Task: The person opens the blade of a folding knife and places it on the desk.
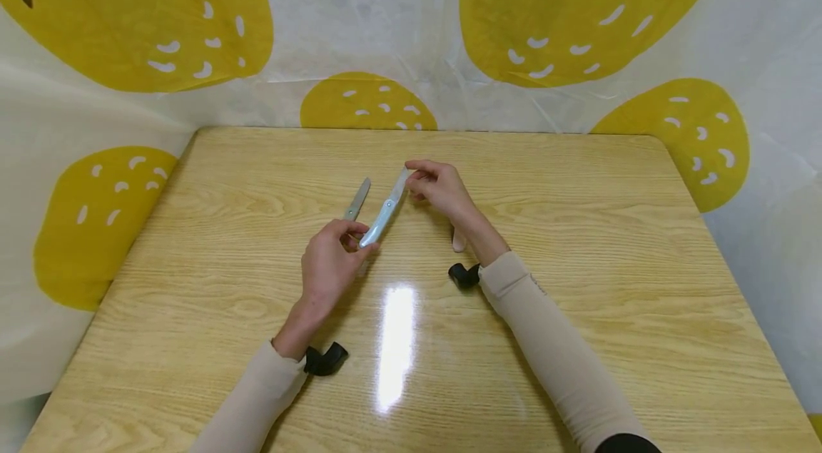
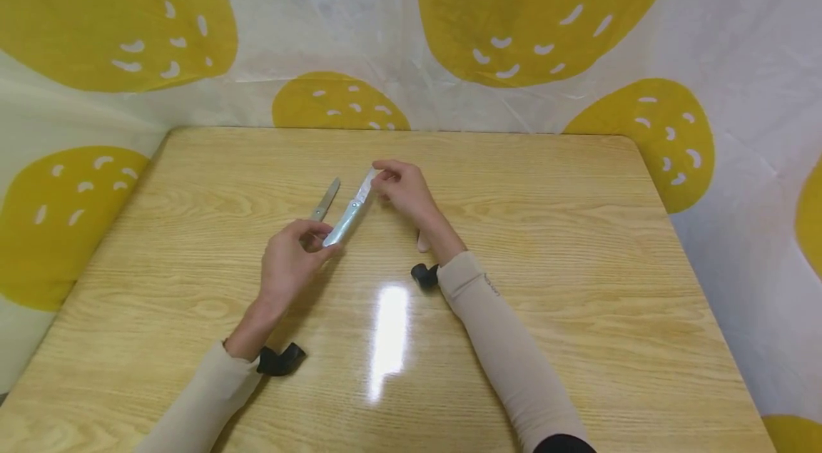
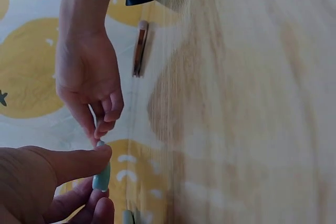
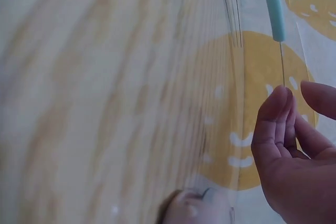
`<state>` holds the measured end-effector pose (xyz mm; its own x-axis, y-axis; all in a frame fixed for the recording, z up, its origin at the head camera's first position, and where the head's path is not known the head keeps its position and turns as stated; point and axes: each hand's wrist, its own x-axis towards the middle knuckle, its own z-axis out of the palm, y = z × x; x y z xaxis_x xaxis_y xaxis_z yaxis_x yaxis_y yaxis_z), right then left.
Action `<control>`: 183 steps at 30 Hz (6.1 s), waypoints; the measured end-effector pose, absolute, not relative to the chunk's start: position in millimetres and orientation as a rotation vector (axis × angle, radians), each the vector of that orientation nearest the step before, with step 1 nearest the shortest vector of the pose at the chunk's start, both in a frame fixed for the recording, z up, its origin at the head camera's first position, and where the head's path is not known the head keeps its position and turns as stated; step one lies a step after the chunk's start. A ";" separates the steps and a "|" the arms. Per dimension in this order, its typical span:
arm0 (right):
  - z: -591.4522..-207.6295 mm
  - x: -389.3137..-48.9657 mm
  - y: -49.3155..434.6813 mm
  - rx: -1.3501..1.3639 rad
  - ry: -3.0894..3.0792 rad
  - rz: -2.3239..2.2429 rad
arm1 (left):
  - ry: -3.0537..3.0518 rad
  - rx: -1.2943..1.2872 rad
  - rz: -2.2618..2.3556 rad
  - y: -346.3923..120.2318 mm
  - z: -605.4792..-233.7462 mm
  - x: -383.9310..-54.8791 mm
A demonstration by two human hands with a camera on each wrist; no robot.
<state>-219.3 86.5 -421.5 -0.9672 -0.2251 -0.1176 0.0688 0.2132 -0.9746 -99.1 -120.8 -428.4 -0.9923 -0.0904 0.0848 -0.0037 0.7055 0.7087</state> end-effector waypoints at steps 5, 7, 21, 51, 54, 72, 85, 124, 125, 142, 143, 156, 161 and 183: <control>-423.3 -220.9 85.9 -0.162 2.266 -1.755 | -2.840 0.075 -1.147 -121.0 -428.3 -97.5; -424.2 -221.6 85.6 -0.161 2.253 -1.724 | -2.860 0.069 -1.136 -121.2 -428.4 -97.1; -423.3 -223.3 81.1 -0.135 2.112 -1.649 | -2.936 0.059 -1.066 -120.6 -429.5 -97.6; -425.2 -224.2 84.7 -0.161 2.037 -1.642 | -2.988 0.052 -0.989 -119.8 -433.3 -98.0; -421.2 -222.5 88.6 -0.182 2.063 -1.627 | -2.982 0.042 -0.985 -119.5 -433.2 -98.0; -406.1 -218.0 126.1 -0.234 2.234 -1.571 | -2.774 -0.211 -1.101 -103.8 -427.4 -99.4; -409.9 -211.4 150.9 -0.204 2.329 -1.590 | -2.748 -0.368 -1.131 -77.7 -425.5 -99.3; -424.2 -212.4 184.5 -0.160 2.465 -1.262 | -3.008 -0.387 -1.142 -25.4 -434.0 -114.9; -424.1 -212.4 184.4 -0.160 2.466 -1.246 | -3.014 -0.384 -1.126 -24.5 -434.2 -115.4; -423.2 -208.0 181.2 -0.171 2.515 -1.150 | -3.075 -0.325 -0.875 -12.1 -435.3 -118.9; -423.1 -207.6 180.9 -0.168 2.512 -1.154 | -3.073 -0.326 -0.873 -12.2 -435.3 -118.7; -421.1 -204.3 187.0 -0.115 2.331 -1.430 | -3.042 -0.397 -0.945 -18.2 -435.2 -118.0; -420.3 -203.5 187.0 -0.102 2.205 -1.629 | -3.032 -0.400 -1.000 -21.0 -434.7 -118.3; -418.6 -198.9 190.9 -0.425 2.076 -1.548 | -2.377 0.083 -2.243 -50.6 -432.6 -133.2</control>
